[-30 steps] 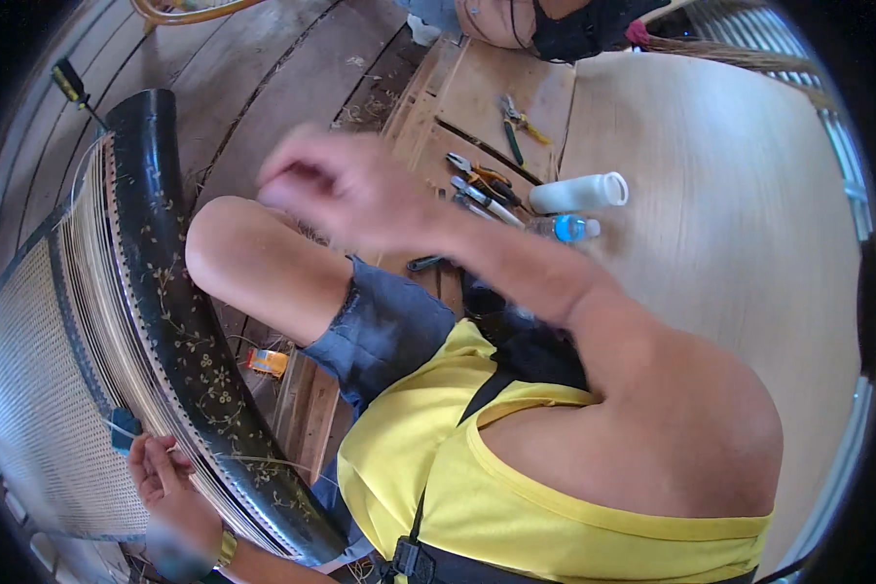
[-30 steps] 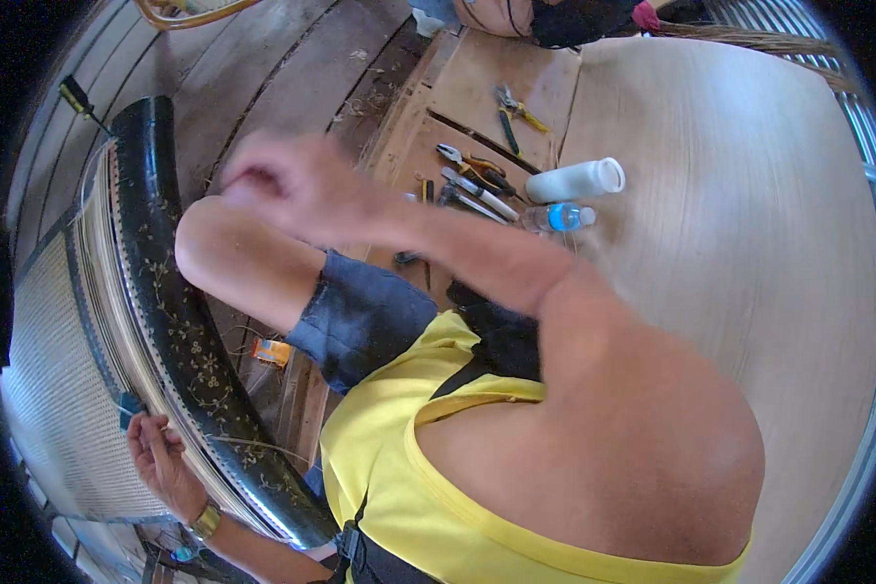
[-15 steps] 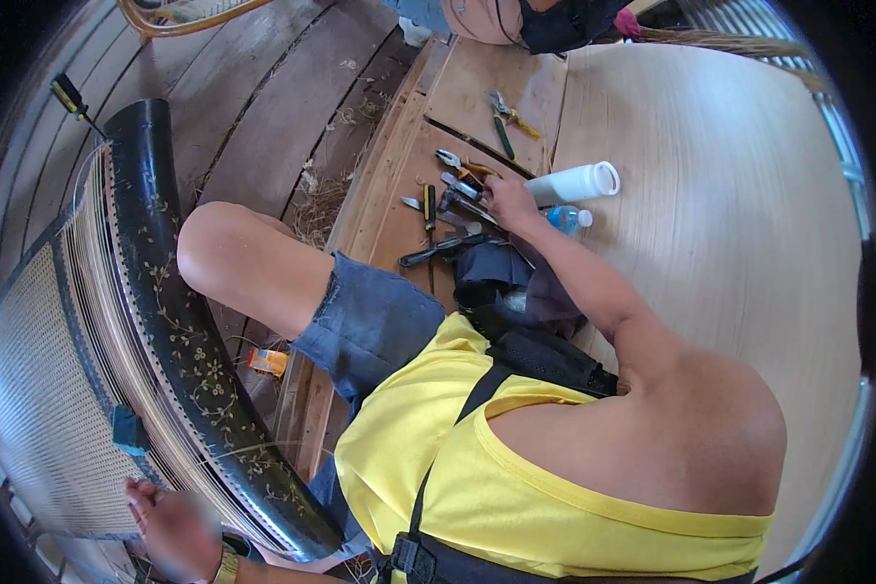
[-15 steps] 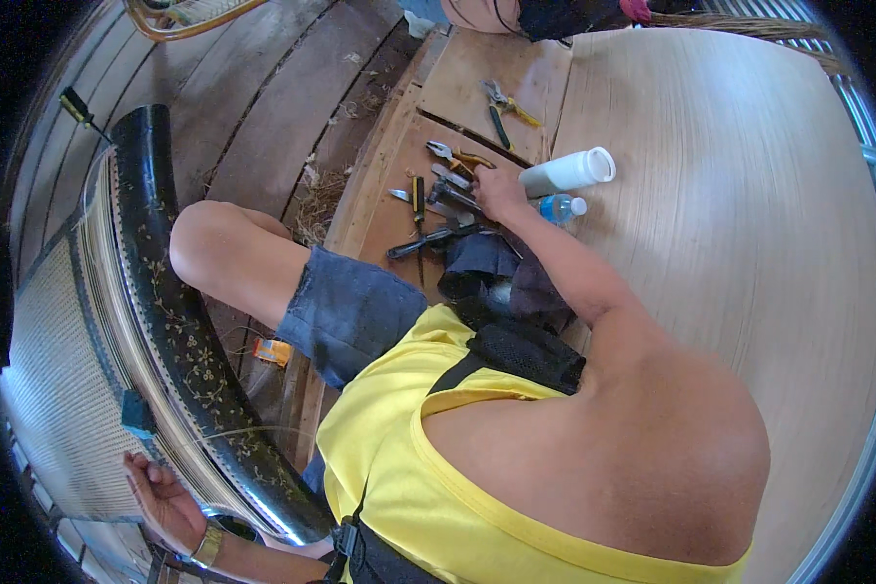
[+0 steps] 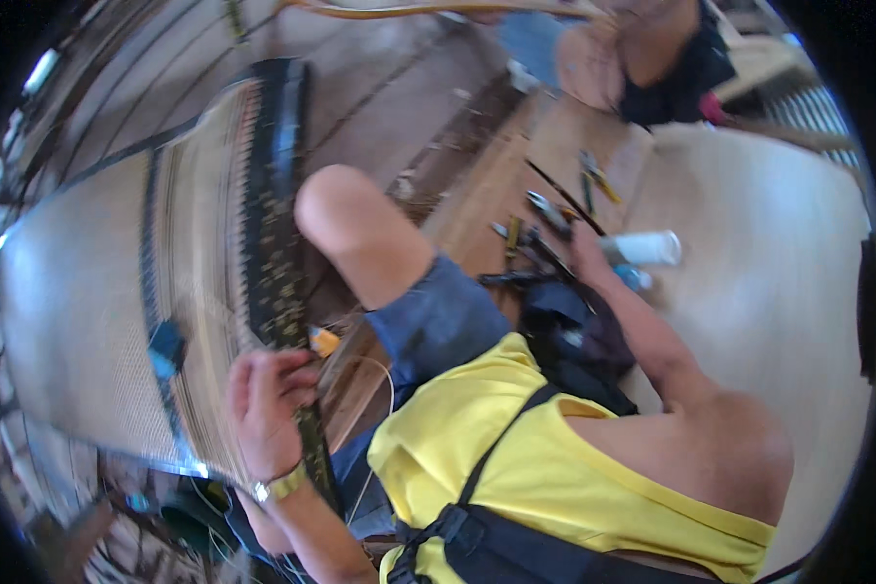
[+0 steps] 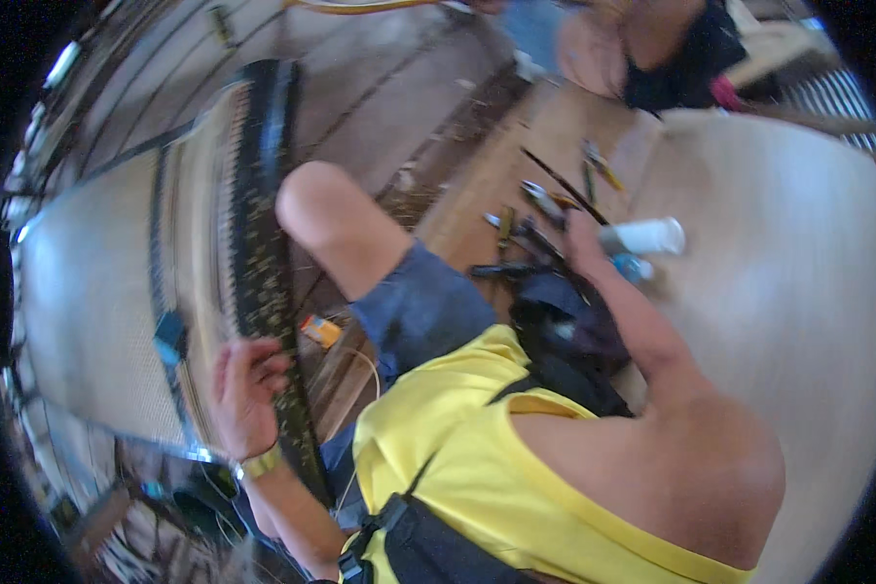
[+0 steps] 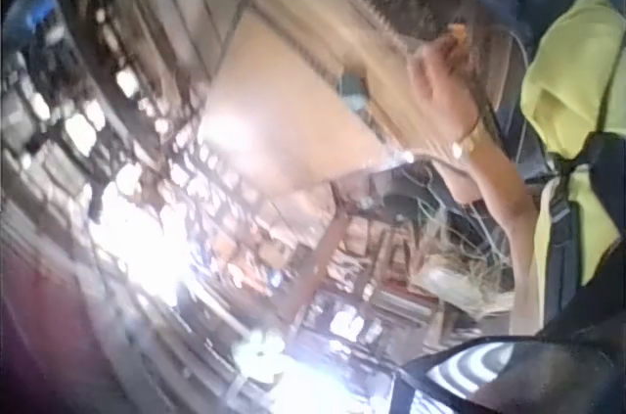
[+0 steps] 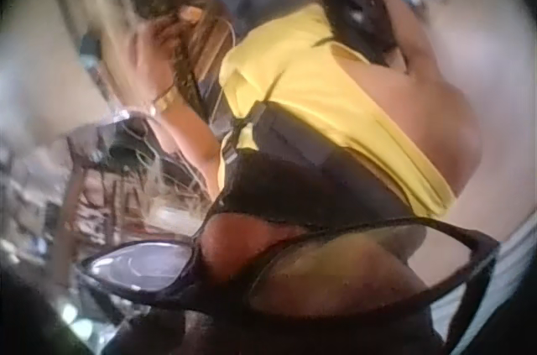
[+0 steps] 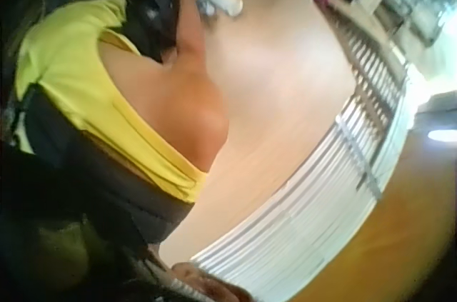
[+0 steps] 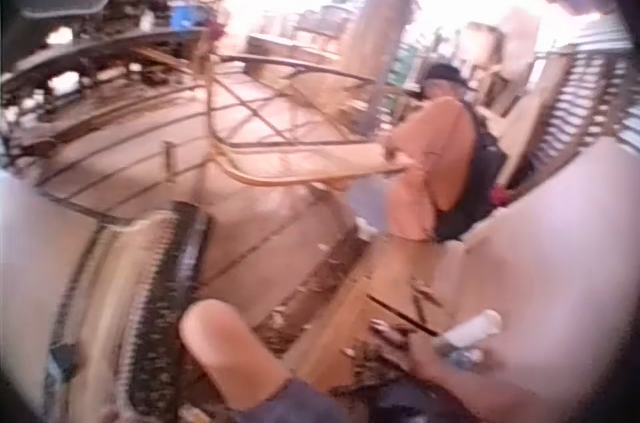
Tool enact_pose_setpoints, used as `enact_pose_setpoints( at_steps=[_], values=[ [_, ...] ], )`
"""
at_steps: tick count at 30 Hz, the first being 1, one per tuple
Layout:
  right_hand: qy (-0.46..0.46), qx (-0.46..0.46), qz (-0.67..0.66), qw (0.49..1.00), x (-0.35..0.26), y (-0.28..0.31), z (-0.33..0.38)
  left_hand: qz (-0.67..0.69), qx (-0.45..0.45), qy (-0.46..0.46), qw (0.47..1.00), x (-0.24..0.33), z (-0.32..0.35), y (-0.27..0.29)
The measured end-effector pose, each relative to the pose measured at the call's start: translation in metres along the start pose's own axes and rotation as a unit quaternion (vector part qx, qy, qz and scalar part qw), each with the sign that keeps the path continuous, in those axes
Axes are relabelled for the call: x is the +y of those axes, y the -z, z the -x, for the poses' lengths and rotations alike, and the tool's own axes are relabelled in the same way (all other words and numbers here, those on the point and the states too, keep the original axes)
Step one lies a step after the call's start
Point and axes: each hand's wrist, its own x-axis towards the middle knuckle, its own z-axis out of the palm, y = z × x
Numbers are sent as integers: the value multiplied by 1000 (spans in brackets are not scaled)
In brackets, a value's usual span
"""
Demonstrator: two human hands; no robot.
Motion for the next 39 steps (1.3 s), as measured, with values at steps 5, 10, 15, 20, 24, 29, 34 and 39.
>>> enact_pose_setpoints(
  at_steps=[5,10,15,20,24,29,34,39],
  values=[
    [-26,73,-183,980,-70,42,-25,-66,-46,-56,995,-3,-10,-21],
    [9,-153,-615,773,-268,120,-54,-83,49,-136,986,-3,7,-10],
    [129,-445,-618,636,-412,129,-38,-111,172,-202,958,-3,35,16],
    [211,-574,-562,557,-492,100,-1,-159,265,-235,922,-19,61,48],
    [247,-633,-499,539,-523,86,21,-132,285,-232,920,-32,78,59],
    [215,-681,-460,527,-533,63,36,-155,294,-263,906,-50,77,71],
    [180,-659,-484,547,-533,63,30,-144,291,-229,918,-44,73,58],
    [130,-648,-460,593,-524,75,14,-223,274,-226,908,-40,75,55]
  ],
)
